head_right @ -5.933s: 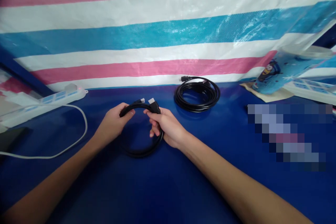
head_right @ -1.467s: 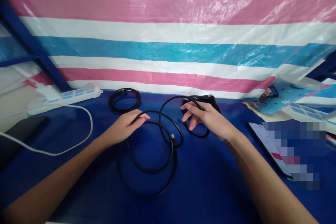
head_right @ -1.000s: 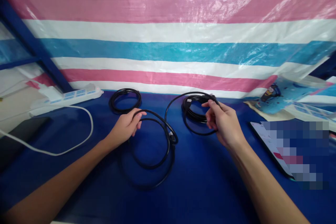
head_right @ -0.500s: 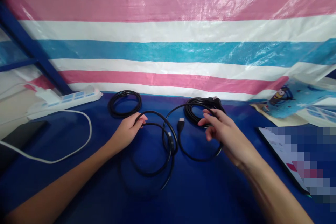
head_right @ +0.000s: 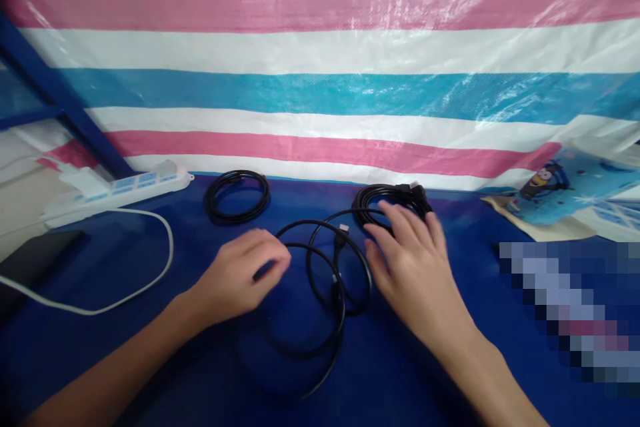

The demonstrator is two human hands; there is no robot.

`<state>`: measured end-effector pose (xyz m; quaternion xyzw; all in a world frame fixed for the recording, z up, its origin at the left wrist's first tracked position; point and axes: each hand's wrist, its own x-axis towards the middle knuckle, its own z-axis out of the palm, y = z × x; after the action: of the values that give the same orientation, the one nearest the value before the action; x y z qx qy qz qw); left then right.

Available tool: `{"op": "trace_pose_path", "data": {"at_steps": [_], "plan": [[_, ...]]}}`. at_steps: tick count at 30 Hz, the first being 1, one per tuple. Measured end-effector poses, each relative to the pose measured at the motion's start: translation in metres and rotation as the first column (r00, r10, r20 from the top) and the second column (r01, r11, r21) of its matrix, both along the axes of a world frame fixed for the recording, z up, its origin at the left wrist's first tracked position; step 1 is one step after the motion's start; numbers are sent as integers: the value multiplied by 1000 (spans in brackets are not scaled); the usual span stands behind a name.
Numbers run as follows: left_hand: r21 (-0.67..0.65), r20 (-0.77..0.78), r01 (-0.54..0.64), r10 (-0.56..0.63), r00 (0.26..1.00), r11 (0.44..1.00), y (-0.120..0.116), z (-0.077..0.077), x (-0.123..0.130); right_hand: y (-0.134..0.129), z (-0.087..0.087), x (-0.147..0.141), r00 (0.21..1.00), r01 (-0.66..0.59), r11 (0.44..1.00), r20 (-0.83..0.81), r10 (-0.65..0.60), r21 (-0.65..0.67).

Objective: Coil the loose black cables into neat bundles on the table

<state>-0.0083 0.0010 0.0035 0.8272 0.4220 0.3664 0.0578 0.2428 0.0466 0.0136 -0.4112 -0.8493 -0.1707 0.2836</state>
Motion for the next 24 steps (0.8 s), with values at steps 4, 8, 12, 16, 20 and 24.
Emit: {"op": "trace_pose_path", "data": {"at_steps": [4, 8, 12, 16, 20, 24], "plan": [[-84, -198, 288, -300, 933, 954, -10, -7, 17, -12, 9, -7, 921, -256, 892, -374, 108, -373], [-229, -252, 399, -450, 857, 888, -18, -14, 32, -21, 15, -16, 753, -397, 755, -655, -57, -522], [-422, -144, 470, -569, 809, 775, -29, -10, 38, -18, 6, -19, 904, -254, 789, -427, -12, -560], [-482, -286, 352, -523, 803, 803, -40, -13, 43, -10, 0, -17, 916, -146, 838, -392, -85, -525], [-415, -238, 429, -550, 800, 802, -44, -13, 43, -1, -5, -11, 932, -69, 862, -341, -124, -502], [-358, -79, 507, -567, 820, 784, -40, 9, 31, 9, -16, -5, 985, -16, 892, -161, -63, -451]]}}
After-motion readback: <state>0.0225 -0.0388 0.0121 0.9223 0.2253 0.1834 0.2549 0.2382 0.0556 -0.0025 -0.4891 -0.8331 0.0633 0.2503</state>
